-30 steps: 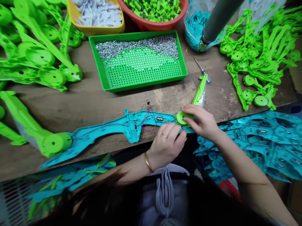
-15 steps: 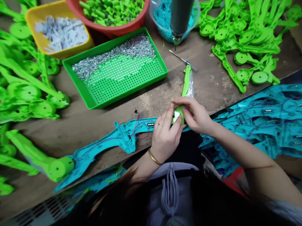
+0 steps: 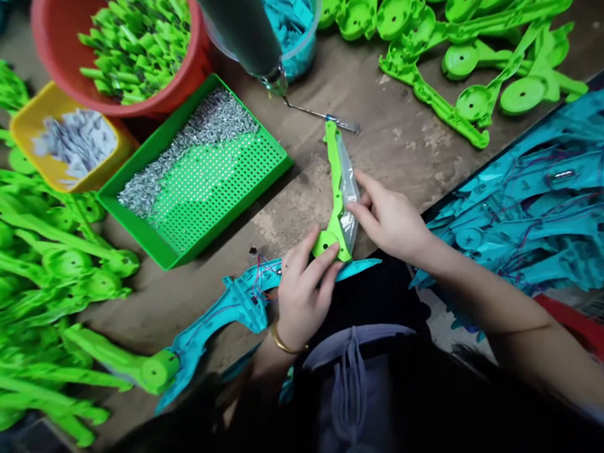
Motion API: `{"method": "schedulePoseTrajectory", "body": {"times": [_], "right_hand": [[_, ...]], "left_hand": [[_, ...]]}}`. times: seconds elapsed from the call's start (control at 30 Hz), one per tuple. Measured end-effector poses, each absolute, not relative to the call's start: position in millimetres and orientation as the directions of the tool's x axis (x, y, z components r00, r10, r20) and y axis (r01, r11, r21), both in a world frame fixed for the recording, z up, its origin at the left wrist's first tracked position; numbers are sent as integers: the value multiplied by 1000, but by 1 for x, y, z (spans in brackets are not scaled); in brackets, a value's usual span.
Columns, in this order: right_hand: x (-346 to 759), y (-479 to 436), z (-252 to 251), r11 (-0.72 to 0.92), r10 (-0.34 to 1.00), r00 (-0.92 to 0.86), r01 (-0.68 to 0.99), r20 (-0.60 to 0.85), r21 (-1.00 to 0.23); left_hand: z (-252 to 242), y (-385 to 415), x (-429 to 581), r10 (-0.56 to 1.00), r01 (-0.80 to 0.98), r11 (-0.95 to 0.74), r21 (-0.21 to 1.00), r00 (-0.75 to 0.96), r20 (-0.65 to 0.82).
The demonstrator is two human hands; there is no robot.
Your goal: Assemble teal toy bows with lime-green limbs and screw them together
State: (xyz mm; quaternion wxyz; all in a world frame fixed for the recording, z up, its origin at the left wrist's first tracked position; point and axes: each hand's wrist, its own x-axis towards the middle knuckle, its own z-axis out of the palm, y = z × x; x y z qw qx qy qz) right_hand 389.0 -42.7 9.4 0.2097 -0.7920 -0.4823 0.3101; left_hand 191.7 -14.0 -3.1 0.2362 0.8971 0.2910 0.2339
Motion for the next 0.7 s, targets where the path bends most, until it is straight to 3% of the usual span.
{"method": "schedulePoseTrajectory", "body": {"times": [0.3,0.7], "right_hand": [[397,-50,-7,-296,928,341,434,-149,-851],[399,-47,-10,-324,913,358,341,-196,-883]], "left_hand": [[-3,-16,188,700,419,-654,630,650,295],[-2,-18,190,718,400,-635,661,621,314]]}}
